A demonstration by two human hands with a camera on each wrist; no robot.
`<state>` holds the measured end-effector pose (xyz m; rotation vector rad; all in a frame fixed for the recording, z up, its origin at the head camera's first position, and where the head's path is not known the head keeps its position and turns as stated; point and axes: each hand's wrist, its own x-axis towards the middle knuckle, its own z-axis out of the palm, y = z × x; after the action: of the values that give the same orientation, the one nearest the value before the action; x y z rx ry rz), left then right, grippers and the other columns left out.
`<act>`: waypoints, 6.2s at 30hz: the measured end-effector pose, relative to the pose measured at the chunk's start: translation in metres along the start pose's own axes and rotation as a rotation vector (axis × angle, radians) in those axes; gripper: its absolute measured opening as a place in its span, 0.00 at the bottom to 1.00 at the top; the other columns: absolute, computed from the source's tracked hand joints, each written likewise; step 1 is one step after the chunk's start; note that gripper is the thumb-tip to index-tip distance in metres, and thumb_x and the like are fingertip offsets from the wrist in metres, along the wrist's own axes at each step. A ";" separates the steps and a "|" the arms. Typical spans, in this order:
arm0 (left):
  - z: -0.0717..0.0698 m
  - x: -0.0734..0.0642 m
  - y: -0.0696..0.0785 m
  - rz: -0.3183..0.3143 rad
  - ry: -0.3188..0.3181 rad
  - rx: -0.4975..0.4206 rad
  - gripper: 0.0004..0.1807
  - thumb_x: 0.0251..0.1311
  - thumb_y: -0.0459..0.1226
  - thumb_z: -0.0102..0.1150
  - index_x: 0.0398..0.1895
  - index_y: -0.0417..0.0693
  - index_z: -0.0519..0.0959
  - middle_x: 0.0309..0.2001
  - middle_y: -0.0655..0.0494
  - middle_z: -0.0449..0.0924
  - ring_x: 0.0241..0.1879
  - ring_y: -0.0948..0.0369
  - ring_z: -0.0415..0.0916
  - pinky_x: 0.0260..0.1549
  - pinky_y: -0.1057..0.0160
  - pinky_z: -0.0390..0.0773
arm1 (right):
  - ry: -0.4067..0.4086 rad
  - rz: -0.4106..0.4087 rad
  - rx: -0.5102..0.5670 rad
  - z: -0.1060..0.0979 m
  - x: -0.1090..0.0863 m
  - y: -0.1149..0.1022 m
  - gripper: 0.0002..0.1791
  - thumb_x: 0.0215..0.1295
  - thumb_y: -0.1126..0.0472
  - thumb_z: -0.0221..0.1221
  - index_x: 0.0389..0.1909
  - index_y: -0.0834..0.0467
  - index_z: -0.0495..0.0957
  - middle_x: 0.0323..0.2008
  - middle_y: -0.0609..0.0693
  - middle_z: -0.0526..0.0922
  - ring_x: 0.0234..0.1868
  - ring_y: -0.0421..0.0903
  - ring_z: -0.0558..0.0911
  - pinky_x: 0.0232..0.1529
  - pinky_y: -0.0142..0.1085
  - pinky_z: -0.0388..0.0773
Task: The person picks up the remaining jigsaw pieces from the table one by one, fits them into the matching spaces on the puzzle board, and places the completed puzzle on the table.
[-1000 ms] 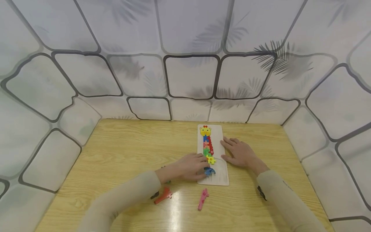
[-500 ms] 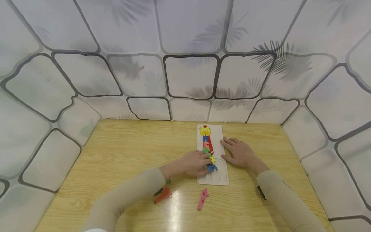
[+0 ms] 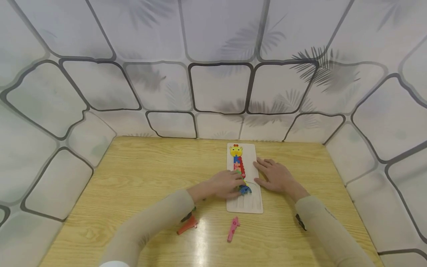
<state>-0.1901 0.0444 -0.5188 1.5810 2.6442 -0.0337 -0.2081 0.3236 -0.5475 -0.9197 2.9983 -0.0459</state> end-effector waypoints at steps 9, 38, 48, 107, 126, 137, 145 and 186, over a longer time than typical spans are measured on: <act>-0.002 0.005 -0.001 0.002 -0.001 -0.001 0.23 0.76 0.54 0.56 0.67 0.57 0.79 0.67 0.57 0.80 0.65 0.60 0.77 0.67 0.63 0.78 | -0.014 0.006 0.008 0.002 0.000 0.001 0.41 0.75 0.34 0.55 0.80 0.52 0.65 0.80 0.58 0.66 0.73 0.66 0.74 0.66 0.64 0.77; -0.003 0.023 -0.001 0.026 -0.038 0.015 0.24 0.78 0.56 0.52 0.69 0.60 0.77 0.59 0.61 0.80 0.58 0.63 0.77 0.61 0.65 0.79 | -0.025 0.020 0.004 0.003 0.000 0.002 0.42 0.75 0.32 0.53 0.81 0.50 0.64 0.81 0.55 0.65 0.75 0.64 0.73 0.68 0.64 0.75; -0.003 0.026 0.000 0.040 -0.032 0.019 0.24 0.78 0.56 0.53 0.69 0.60 0.77 0.60 0.61 0.81 0.58 0.64 0.77 0.58 0.67 0.80 | -0.019 0.026 0.012 0.003 0.000 0.001 0.41 0.74 0.33 0.55 0.81 0.50 0.64 0.81 0.55 0.65 0.74 0.64 0.73 0.68 0.64 0.75; -0.002 0.029 0.000 0.015 -0.031 0.052 0.22 0.78 0.56 0.53 0.66 0.60 0.81 0.61 0.62 0.81 0.59 0.64 0.76 0.60 0.66 0.78 | -0.025 0.029 0.016 0.000 -0.001 -0.002 0.42 0.75 0.33 0.53 0.81 0.51 0.64 0.81 0.56 0.65 0.75 0.65 0.72 0.69 0.64 0.74; -0.002 0.029 0.001 0.010 -0.050 0.058 0.23 0.78 0.57 0.52 0.67 0.60 0.80 0.61 0.62 0.81 0.60 0.64 0.77 0.61 0.64 0.79 | 0.029 -0.005 0.023 0.002 -0.002 -0.001 0.40 0.75 0.35 0.55 0.79 0.53 0.67 0.79 0.58 0.69 0.72 0.65 0.75 0.66 0.63 0.76; -0.006 0.024 0.001 0.012 -0.082 0.032 0.25 0.79 0.57 0.49 0.69 0.59 0.78 0.64 0.59 0.79 0.64 0.62 0.76 0.67 0.63 0.77 | -0.025 0.023 0.041 0.000 -0.002 -0.001 0.41 0.75 0.34 0.54 0.81 0.51 0.64 0.81 0.56 0.66 0.75 0.65 0.72 0.70 0.64 0.73; -0.010 0.016 0.002 0.031 -0.072 0.028 0.26 0.79 0.57 0.48 0.70 0.57 0.78 0.67 0.56 0.79 0.67 0.59 0.75 0.70 0.60 0.75 | -0.027 0.028 0.034 0.002 -0.001 -0.001 0.41 0.75 0.33 0.54 0.81 0.51 0.64 0.81 0.56 0.66 0.75 0.65 0.72 0.70 0.64 0.73; -0.019 -0.027 -0.001 0.077 -0.106 0.052 0.34 0.75 0.67 0.45 0.72 0.60 0.76 0.71 0.56 0.76 0.73 0.56 0.71 0.70 0.56 0.77 | -0.015 0.019 0.010 0.002 -0.001 0.001 0.41 0.75 0.33 0.54 0.81 0.51 0.65 0.80 0.57 0.67 0.74 0.66 0.73 0.68 0.65 0.75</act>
<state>-0.1790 0.0214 -0.4980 1.6465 2.5210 -0.1793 -0.2079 0.3244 -0.5500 -0.8862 2.9897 -0.0530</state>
